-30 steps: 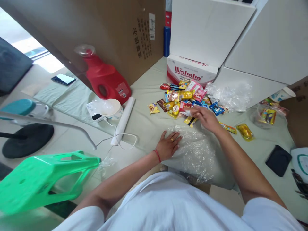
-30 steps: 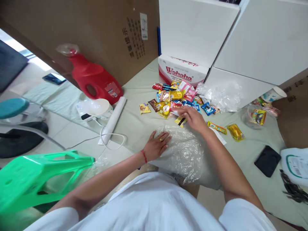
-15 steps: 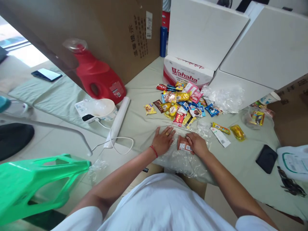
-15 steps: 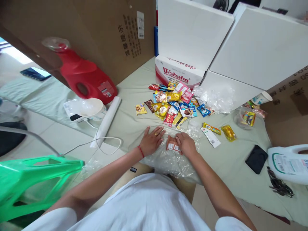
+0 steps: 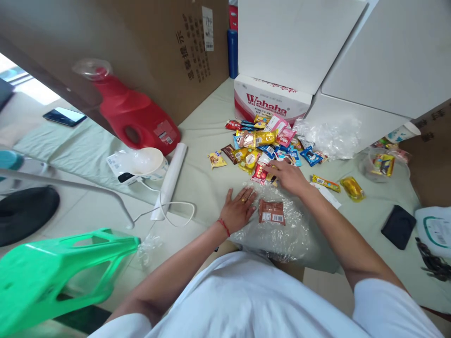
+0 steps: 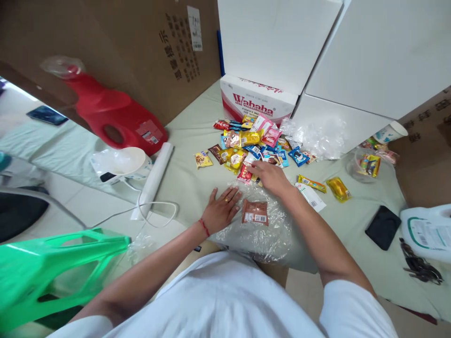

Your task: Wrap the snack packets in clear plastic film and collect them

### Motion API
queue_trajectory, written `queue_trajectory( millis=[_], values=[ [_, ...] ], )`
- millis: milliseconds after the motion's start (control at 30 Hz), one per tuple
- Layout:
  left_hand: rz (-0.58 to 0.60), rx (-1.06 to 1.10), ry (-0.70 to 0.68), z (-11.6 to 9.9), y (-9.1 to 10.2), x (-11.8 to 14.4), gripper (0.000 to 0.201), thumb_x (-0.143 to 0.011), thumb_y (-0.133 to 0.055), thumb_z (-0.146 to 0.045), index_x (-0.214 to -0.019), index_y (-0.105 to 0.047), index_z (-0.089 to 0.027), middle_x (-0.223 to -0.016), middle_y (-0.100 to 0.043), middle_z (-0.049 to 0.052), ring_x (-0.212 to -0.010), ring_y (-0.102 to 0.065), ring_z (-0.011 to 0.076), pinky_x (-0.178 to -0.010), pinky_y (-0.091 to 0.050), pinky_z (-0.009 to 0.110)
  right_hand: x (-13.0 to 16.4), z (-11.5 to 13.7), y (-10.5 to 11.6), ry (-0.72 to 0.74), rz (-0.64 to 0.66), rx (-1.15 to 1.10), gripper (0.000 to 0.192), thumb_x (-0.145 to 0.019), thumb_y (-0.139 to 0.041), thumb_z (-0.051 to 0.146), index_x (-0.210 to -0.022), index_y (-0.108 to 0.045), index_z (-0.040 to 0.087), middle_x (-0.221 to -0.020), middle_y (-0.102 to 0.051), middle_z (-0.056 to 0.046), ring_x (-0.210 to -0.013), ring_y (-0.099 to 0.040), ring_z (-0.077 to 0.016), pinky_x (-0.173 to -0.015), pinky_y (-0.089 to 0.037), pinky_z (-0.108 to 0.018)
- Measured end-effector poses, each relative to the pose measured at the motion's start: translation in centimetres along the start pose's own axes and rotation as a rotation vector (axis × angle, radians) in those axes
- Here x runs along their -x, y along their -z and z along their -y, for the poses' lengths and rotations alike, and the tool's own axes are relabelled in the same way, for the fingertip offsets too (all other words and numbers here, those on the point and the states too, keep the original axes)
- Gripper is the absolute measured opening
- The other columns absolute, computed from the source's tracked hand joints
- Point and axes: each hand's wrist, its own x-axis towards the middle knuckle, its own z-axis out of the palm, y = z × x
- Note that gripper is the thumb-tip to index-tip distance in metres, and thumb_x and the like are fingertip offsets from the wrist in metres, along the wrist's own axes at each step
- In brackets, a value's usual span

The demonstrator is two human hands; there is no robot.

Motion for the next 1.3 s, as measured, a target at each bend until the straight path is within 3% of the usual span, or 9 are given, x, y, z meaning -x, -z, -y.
queue_trajectory(
  millis=[133, 233, 367, 500, 733, 833, 967, 1167, 1300],
  values=[
    [-0.020, -0.001, 0.025, 0.1, -0.2, 0.1, 0.053, -0.108, -0.032, -0.044, -0.158, -0.044, -0.029, -0.165, -0.041, 0.009, -0.155, -0.037, 0.0277, -0.127, -0.013, 0.066, -5.7, 0.5, -0.4, 0.187, 0.176, 0.082, 0.038, -0.100, -0.049, 0.014, -0.129, -0.071, 0.023, -0.132, -0.068, -0.010, -0.112, -0.058, -0.0252, -0.090, -0.043, -0.034],
    [-0.022, -0.001, 0.025, 0.5, -0.2, 0.1, 0.053, -0.108, -0.031, -0.043, -0.158, -0.044, -0.030, -0.165, -0.043, 0.008, -0.154, -0.038, 0.0278, -0.126, -0.015, 0.067, -5.6, -0.1, 0.9, 0.118, 0.105, 0.072, 0.032, -0.101, -0.051, 0.018, -0.125, -0.073, 0.019, -0.114, -0.070, -0.013, -0.107, -0.058, -0.0266, -0.090, -0.042, -0.034],
    [-0.023, 0.006, 0.019, 1.0, 0.0, -0.2, 0.052, -0.108, -0.032, -0.040, -0.158, -0.043, -0.034, -0.164, -0.044, 0.007, -0.153, -0.041, 0.0283, -0.126, -0.016, 0.067, 0.7, 0.2, 4.4, -0.091, -0.246, -0.099, 0.035, -0.103, -0.046, 0.024, -0.126, -0.070, 0.017, -0.109, -0.067, -0.013, -0.102, -0.059, -0.0263, -0.089, -0.047, -0.036],
    [-0.003, 0.034, 0.017, 1.8, -0.1, -1.1, 0.052, -0.107, -0.032, -0.038, -0.158, -0.043, -0.033, -0.163, -0.046, 0.008, -0.151, -0.043, 0.0278, -0.126, -0.015, 0.066, 8.4, 5.0, 4.3, -0.278, -0.393, -0.262, 0.033, -0.102, -0.048, 0.029, -0.126, -0.068, 0.021, -0.105, -0.066, -0.010, -0.088, -0.062, -0.0235, -0.082, -0.052, -0.037],
    [-0.190, 0.113, 0.023, 3.0, 1.7, 1.7, 0.047, -0.102, -0.043, -0.035, -0.144, -0.058, -0.020, -0.156, -0.053, 0.016, -0.154, -0.036, 0.0317, -0.124, -0.031, 0.059, 11.9, 11.9, -2.5, -0.471, -0.121, -0.211, 0.039, -0.100, -0.043, 0.023, -0.132, -0.064, 0.018, -0.103, -0.065, -0.014, -0.085, -0.063, -0.0273, -0.075, -0.054, -0.039],
    [-0.221, 0.198, -0.248, 2.8, 1.9, 6.1, 0.040, -0.099, -0.052, -0.036, -0.135, -0.063, -0.023, -0.143, -0.063, 0.015, -0.149, -0.044, 0.0316, -0.123, -0.036, 0.056, 14.1, 11.9, -1.1, -0.415, -0.144, -0.248, 0.041, -0.104, -0.046, 0.033, -0.141, -0.057, 0.019, -0.107, -0.065, -0.015, -0.095, -0.063, -0.0298, -0.083, -0.055, -0.042],
    [-0.026, 0.173, -0.561, 2.1, 0.3, 10.8, 0.030, -0.097, -0.064, -0.040, -0.126, -0.067, -0.035, -0.143, -0.064, 0.008, -0.149, -0.046, 0.0305, -0.128, -0.025, 0.062, 20.0, 11.8, -0.2, -0.183, -0.038, -0.275, 0.039, -0.100, -0.059, 0.040, -0.137, -0.062, 0.027, -0.117, -0.068, -0.014, -0.104, -0.062, -0.0312, -0.090, -0.054, -0.047],
    [0.080, 0.115, -0.414, 1.8, -1.5, 10.2, 0.028, -0.101, -0.057, -0.023, -0.119, -0.073, -0.036, -0.141, -0.068, 0.004, -0.147, -0.049, 0.0252, -0.128, -0.027, 0.060, 24.7, 11.2, -4.8, -0.156, -0.050, -0.257, 0.035, -0.102, -0.050, 0.025, -0.130, -0.070, 0.031, -0.132, -0.068, -0.013, -0.120, -0.062, -0.0315, -0.101, -0.051, -0.055],
    [0.077, 0.281, -0.329, 1.6, 0.3, 8.3, 0.031, -0.104, -0.046, -0.031, -0.099, -0.077, -0.027, -0.129, -0.074, 0.007, -0.148, -0.048, 0.0251, -0.126, -0.034, 0.055, 23.2, 9.7, -3.5, -0.169, -0.034, -0.492, 0.031, -0.105, -0.047, 0.035, -0.114, -0.076, 0.027, -0.114, -0.075, -0.011, -0.104, -0.068, -0.0256, -0.093, -0.054, -0.046]
  ],
)
